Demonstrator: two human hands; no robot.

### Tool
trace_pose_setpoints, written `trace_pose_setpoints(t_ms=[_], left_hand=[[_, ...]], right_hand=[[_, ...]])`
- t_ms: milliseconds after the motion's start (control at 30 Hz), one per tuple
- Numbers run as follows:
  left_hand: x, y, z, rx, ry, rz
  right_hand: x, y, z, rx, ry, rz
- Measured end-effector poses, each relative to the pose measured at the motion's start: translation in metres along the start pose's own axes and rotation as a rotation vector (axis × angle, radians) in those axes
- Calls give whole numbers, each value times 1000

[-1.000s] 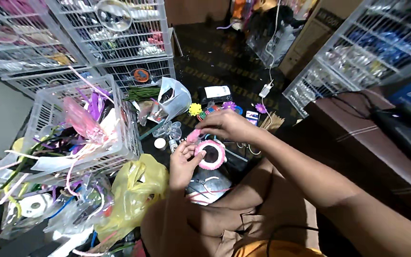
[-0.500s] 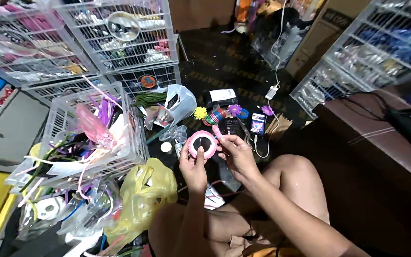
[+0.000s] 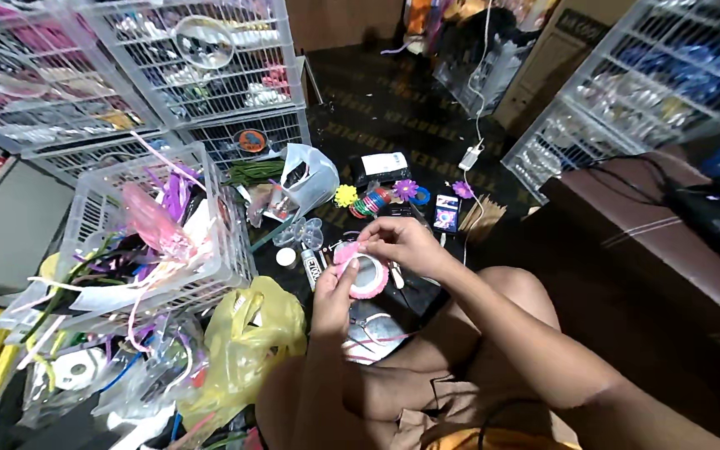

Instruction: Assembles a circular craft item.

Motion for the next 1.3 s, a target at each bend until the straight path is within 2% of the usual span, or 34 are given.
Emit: trace_pose_setpoints(t_ms=[67, 267, 433, 667, 800, 1133, 1300], left_hand=[[1, -1, 0, -37, -19, 10], [-1, -6, 2, -227, 13, 48], [0, -5, 0, -225, 34, 66], [0, -5, 1, -298, 106, 81], [1, -5, 0, -370, 136, 38], [1, -8, -1, -417, 154, 43], [2, -12, -1, -434, 131, 33]], right_hand=[[4, 4, -7, -76, 18, -44], [-1, 24, -8, 67, -18, 201], [-7, 29, -5, 191, 32, 297], [-19, 27, -13, 143, -80, 254], [-19, 29, -18, 49, -18, 256], [-2, 1, -7, -369, 228, 116], [2, -6, 0, -424, 280, 90]])
Point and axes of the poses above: each hand's wrist, its own x-axis towards the middle knuckle, its own y-axis out of the back of the hand, z = x × y, the point moved 4 cm from there along x, towards the middle knuckle, and after that the axes turned 10 degrees about -z, right-handed, at the moved point
